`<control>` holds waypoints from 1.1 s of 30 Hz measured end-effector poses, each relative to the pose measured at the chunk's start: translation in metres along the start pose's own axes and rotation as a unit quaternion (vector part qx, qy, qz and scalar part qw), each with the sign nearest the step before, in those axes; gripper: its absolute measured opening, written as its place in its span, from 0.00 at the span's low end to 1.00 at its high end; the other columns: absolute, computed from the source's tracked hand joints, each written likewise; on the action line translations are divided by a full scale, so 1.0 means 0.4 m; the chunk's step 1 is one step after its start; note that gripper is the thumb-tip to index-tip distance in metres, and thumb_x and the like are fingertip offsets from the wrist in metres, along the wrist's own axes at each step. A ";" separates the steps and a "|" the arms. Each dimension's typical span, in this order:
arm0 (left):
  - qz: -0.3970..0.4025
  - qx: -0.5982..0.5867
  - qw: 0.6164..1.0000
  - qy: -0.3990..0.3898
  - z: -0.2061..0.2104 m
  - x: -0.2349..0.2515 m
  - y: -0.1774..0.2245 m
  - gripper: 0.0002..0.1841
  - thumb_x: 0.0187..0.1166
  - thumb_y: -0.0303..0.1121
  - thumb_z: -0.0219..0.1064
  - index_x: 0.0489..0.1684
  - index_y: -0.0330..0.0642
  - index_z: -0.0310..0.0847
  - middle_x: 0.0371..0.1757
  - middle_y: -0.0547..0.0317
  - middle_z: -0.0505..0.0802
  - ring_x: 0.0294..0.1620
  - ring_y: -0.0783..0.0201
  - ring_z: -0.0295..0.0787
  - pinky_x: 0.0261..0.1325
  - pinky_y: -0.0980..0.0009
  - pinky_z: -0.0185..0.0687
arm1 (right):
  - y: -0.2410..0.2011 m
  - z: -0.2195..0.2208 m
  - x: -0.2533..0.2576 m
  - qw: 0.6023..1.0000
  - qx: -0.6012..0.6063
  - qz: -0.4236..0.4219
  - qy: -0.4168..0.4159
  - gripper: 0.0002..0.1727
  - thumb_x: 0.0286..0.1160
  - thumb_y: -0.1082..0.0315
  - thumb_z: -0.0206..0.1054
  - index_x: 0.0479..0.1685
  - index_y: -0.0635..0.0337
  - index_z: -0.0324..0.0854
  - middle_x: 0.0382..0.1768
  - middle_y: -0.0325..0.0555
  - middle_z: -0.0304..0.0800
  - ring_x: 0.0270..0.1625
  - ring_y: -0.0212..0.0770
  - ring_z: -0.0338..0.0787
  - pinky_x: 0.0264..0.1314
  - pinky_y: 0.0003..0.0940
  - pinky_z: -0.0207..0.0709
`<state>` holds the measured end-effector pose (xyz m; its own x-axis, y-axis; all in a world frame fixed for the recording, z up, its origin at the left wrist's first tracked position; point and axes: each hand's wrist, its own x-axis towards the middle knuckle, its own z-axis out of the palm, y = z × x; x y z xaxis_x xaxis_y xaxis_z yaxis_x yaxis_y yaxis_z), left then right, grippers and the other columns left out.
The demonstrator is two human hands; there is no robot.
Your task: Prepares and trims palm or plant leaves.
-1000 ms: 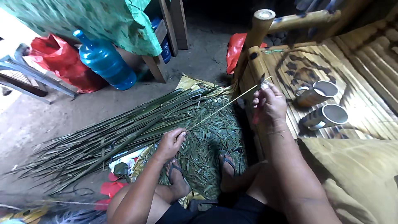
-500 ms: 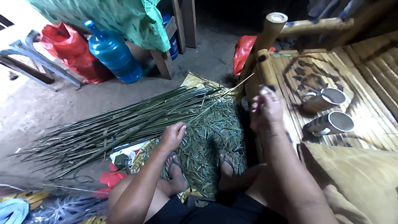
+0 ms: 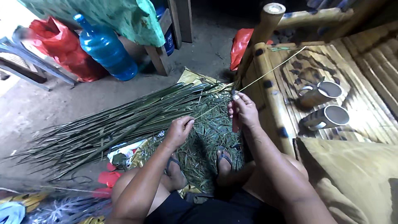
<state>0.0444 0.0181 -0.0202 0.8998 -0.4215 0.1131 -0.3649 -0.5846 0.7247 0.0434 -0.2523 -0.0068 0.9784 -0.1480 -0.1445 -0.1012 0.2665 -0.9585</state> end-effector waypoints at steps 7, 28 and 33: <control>0.021 -0.003 1.000 0.023 0.018 0.007 0.013 0.11 0.87 0.32 0.61 0.49 0.39 0.90 0.39 0.57 0.94 0.37 0.68 0.90 0.48 0.68 0.88 | 0.087 0.079 -0.047 0.990 -0.030 0.031 -0.135 0.15 0.90 0.64 0.56 0.60 0.63 0.82 0.26 0.44 0.87 0.22 0.33 0.83 0.27 0.28 0.82; -0.096 0.379 0.920 -0.008 -0.304 -0.027 0.170 0.11 0.87 0.29 0.58 0.56 0.37 0.86 0.50 0.38 0.93 0.53 0.36 0.92 0.52 0.37 0.84 | -0.005 -0.077 0.023 0.990 -0.001 0.003 0.144 0.14 0.92 0.55 0.54 0.60 0.52 0.78 0.37 0.34 0.89 0.30 0.31 0.88 0.35 0.30 0.86; -0.198 0.470 0.856 -0.081 -0.433 -0.160 0.324 0.13 0.87 0.24 0.53 0.63 0.33 0.76 0.45 0.30 0.89 0.51 0.27 0.89 0.47 0.33 0.80 | -0.044 -0.013 -0.036 0.997 -0.031 -0.009 0.074 0.11 0.95 0.57 0.49 0.51 0.49 0.76 0.27 0.28 0.85 0.23 0.27 0.84 0.27 0.25 0.83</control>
<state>-0.0189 0.0894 0.1842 0.9802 -0.1069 -0.1669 -0.1387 -0.9714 -0.1925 0.0303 -0.2597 0.0110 0.9433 -0.2924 -0.1573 -0.0993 0.2036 -0.9740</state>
